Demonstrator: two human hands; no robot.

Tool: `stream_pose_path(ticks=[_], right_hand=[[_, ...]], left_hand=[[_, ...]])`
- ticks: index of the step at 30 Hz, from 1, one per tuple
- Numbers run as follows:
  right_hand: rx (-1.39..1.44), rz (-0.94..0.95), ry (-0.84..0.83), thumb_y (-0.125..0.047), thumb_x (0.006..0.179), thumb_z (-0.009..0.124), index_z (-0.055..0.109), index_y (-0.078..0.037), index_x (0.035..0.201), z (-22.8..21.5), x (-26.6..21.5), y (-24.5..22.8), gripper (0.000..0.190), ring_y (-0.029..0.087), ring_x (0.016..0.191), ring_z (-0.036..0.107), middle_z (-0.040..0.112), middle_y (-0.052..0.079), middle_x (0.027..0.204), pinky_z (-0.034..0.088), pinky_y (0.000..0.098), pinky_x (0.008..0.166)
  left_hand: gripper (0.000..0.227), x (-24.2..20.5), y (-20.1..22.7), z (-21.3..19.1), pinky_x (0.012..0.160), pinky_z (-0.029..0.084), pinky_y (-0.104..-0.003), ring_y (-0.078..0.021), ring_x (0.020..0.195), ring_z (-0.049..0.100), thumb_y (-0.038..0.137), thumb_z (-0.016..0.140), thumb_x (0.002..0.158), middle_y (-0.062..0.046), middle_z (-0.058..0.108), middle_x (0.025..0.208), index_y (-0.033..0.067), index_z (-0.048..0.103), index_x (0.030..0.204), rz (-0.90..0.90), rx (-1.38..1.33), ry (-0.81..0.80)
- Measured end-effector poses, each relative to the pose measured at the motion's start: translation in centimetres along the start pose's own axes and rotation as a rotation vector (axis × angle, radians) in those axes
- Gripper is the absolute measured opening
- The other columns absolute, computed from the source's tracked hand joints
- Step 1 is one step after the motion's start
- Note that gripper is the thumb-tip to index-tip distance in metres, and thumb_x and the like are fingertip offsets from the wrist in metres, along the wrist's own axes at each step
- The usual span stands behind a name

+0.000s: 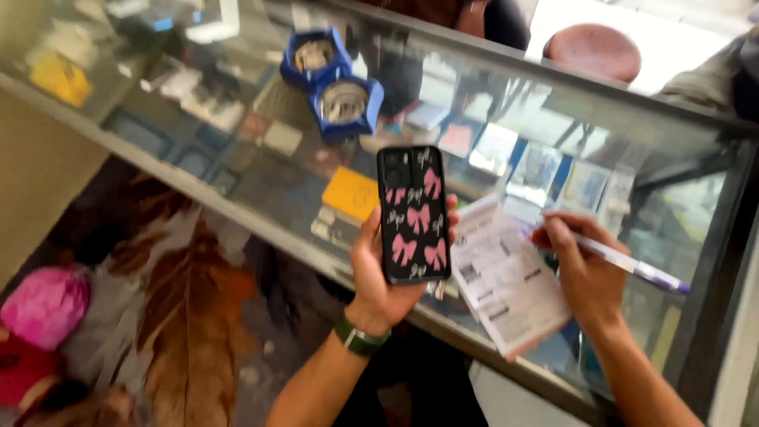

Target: A person at a service desk fills out a receipt, shows a phone case to a customer, and accepts cash payment.

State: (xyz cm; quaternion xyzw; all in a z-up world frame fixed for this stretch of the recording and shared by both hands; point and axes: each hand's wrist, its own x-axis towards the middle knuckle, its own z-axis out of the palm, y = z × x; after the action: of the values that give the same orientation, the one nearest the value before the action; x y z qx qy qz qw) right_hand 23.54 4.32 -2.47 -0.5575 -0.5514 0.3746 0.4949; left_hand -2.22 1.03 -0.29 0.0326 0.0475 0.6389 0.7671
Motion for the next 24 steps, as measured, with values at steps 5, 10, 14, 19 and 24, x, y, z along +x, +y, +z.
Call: stream_pose_path(ticks=[5, 10, 14, 19, 24], right_hand=[[-0.013, 0.042, -0.016, -0.012, 0.115, 0.066, 0.076, 0.002, 0.119, 0.1, -0.7, -1.4, 0.018, 0.022, 0.088, 0.078, 0.079, 0.016, 0.098, 0.066, 0.0312, 0.086], [-0.014, 0.063, 0.028, -0.026, 0.11, 0.07, 0.079, -0.003, 0.111, 0.7, 1.2, -0.2, 0.024, 0.019, 0.083, 0.079, 0.081, 0.012, 0.087, 0.058, 0.0307, 0.082], [0.09, 0.115, -0.019, -0.015, 0.111, 0.071, 0.079, 0.006, 0.122, 0.9, 1.6, 1.3, 0.025, 0.034, 0.088, 0.08, 0.08, 0.027, 0.098, 0.066, 0.0444, 0.083], [0.177, 0.014, -0.002, -0.015, 0.113, 0.074, 0.079, 0.004, 0.121, 1.0, 0.8, 1.4, 0.022, 0.035, 0.086, 0.08, 0.076, 0.029, 0.094, 0.068, 0.0463, 0.084], [0.168, 0.009, 0.021, -0.013, 0.109, 0.074, 0.081, 0.0, 0.118, 1.5, 1.4, 0.6, 0.018, 0.031, 0.081, 0.08, 0.079, 0.025, 0.089, 0.068, 0.0421, 0.081]], left_hand=[[0.075, -1.1, -1.2, -1.0, 0.108, 0.057, -0.049, -0.041, 0.132, 0.065, 0.048, 0.057, 0.113, -0.033, 0.06, 0.152, -0.0041, 0.046, 0.165, 0.023, 0.057, 0.038], [0.076, 0.2, -1.1, 0.0, 0.106, 0.059, -0.049, -0.0427, 0.128, 0.067, 0.047, 0.056, 0.11, -0.034, 0.066, 0.144, -0.0071, 0.049, 0.163, 0.07, 0.093, 0.007], [0.07, 0.6, -1.2, -0.8, 0.112, 0.055, -0.05, -0.0398, 0.134, 0.064, 0.05, 0.061, 0.108, -0.028, 0.065, 0.145, 0.0019, 0.057, 0.158, 0.036, 0.02, 0.197], [0.065, 0.0, -1.3, -1.4, 0.119, 0.053, -0.054, -0.0439, 0.147, 0.058, 0.052, 0.066, 0.109, -0.029, 0.06, 0.159, 0.0065, 0.061, 0.156, 0.017, -0.079, 0.184], [0.07, 0.5, -0.8, -0.2, 0.122, 0.05, -0.053, -0.0443, 0.15, 0.057, 0.055, 0.066, 0.106, -0.029, 0.06, 0.159, 0.0035, 0.062, 0.153, -0.008, -0.007, 0.258]])
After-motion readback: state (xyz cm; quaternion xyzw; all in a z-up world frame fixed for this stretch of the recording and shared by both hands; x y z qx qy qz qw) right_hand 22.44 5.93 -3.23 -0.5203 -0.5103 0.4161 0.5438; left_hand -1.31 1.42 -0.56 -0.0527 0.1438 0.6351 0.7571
